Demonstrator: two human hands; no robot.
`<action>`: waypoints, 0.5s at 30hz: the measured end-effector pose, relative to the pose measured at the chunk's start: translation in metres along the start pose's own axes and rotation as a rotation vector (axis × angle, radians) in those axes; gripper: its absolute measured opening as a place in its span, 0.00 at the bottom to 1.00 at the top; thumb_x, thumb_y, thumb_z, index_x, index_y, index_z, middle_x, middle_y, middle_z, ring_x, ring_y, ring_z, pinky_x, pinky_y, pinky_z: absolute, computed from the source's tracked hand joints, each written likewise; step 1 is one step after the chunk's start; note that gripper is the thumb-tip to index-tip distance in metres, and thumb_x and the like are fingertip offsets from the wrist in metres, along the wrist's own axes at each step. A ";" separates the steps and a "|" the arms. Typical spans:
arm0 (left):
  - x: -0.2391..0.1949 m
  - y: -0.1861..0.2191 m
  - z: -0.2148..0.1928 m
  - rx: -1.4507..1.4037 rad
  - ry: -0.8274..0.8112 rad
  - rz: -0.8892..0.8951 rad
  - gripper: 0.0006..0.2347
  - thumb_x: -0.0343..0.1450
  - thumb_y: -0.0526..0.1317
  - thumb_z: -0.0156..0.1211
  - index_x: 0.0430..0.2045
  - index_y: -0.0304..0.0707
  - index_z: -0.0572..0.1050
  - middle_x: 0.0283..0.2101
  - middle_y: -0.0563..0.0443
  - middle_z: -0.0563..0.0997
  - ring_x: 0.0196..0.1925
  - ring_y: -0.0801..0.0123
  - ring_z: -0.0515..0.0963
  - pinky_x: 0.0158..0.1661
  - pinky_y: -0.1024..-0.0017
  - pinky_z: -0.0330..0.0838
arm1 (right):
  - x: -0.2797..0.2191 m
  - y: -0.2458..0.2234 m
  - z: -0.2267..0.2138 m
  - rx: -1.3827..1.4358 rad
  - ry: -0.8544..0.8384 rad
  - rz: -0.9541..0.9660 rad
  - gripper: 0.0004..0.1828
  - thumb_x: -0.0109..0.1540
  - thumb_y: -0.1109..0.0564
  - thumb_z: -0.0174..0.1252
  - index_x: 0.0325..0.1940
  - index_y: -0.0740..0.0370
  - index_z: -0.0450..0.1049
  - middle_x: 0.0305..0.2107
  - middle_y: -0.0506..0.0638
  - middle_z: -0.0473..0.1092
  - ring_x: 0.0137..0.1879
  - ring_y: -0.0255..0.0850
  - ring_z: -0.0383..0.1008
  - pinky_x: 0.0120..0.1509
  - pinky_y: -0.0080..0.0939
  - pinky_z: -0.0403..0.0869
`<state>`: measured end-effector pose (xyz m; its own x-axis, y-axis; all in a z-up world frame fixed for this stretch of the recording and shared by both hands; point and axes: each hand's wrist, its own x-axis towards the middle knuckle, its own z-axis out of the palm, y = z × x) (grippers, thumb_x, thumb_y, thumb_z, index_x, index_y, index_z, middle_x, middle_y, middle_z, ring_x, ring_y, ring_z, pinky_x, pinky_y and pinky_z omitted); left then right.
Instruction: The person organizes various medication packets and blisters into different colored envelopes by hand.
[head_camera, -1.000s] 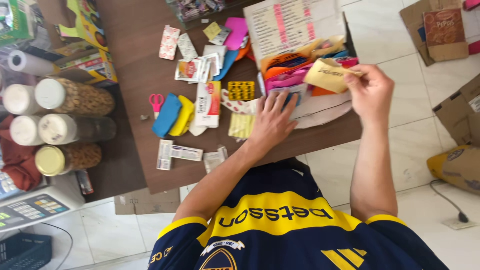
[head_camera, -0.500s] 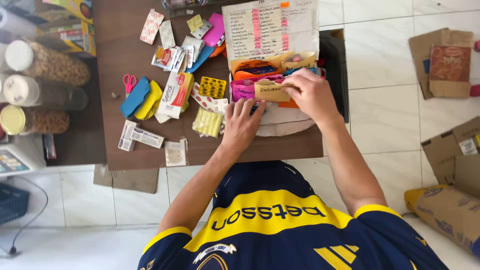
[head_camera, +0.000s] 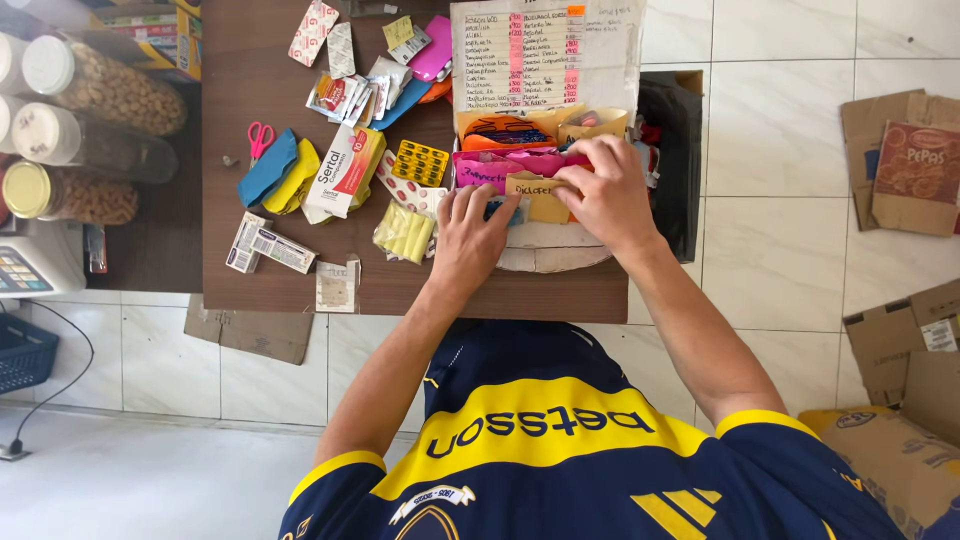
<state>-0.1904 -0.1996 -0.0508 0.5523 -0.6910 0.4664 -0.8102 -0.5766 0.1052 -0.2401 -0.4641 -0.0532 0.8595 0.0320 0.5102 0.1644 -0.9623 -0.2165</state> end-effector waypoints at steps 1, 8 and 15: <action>0.002 0.001 -0.002 0.001 0.000 -0.003 0.18 0.72 0.40 0.66 0.58 0.53 0.80 0.56 0.46 0.75 0.64 0.51 0.74 0.65 0.47 0.64 | 0.002 -0.001 -0.005 0.002 -0.001 -0.002 0.10 0.59 0.47 0.80 0.41 0.43 0.86 0.50 0.42 0.74 0.65 0.46 0.71 0.69 0.51 0.71; 0.005 0.005 -0.005 -0.022 -0.116 -0.051 0.30 0.62 0.43 0.78 0.63 0.56 0.78 0.62 0.45 0.74 0.69 0.49 0.70 0.68 0.43 0.58 | -0.003 0.004 -0.032 0.032 -0.096 -0.009 0.34 0.54 0.44 0.83 0.63 0.45 0.81 0.64 0.52 0.69 0.73 0.56 0.63 0.76 0.68 0.60; 0.003 0.005 -0.004 -0.003 -0.144 -0.056 0.33 0.62 0.40 0.80 0.66 0.55 0.76 0.64 0.43 0.73 0.69 0.48 0.70 0.68 0.42 0.58 | -0.035 0.029 -0.041 -0.002 -0.139 0.133 0.40 0.55 0.48 0.83 0.70 0.43 0.76 0.61 0.50 0.67 0.68 0.55 0.67 0.68 0.63 0.68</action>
<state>-0.1939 -0.2027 -0.0457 0.6192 -0.7129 0.3292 -0.7775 -0.6152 0.1301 -0.2852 -0.5041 -0.0427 0.9320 -0.0585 0.3576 0.0441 -0.9612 -0.2721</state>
